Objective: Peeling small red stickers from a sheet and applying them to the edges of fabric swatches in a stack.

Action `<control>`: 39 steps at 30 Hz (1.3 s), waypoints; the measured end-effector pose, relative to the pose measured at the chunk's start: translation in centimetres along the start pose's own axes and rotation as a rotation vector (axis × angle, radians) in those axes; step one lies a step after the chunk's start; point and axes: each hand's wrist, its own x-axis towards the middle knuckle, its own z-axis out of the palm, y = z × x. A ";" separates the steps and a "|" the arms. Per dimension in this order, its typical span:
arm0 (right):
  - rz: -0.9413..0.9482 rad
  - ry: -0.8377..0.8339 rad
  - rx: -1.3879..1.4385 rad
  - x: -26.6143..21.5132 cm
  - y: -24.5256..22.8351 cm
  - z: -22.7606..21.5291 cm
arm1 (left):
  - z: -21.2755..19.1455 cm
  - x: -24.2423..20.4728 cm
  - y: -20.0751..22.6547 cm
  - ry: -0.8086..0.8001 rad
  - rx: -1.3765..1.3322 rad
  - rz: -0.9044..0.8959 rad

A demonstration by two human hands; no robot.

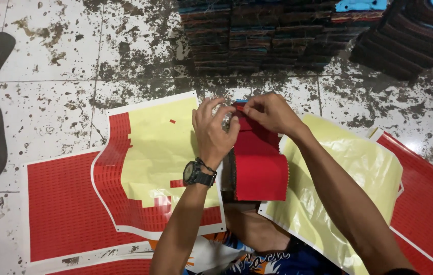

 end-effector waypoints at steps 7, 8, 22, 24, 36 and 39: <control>0.063 -0.097 -0.086 1.3 -1.2 -0.9 | 1.9 -0.9 -1.1 0.019 0.158 0.024; 0.087 -0.115 -0.090 1.5 -1.1 -0.9 | 2.0 -0.9 -1.3 0.030 0.188 0.037; -0.083 0.054 -0.486 0.8 1.7 -0.8 | 1.7 -0.4 -0.5 -0.009 0.347 0.114; -0.244 0.184 -0.563 0.2 1.7 -0.3 | 3.3 -0.6 -1.7 0.103 0.394 0.156; -0.435 0.162 -0.553 -4.0 -1.4 -0.7 | 0.6 -0.3 0.2 0.154 -0.260 0.105; -0.326 -0.019 -0.103 -2.9 -1.6 -1.1 | 0.3 0.0 0.3 0.094 -0.720 -0.115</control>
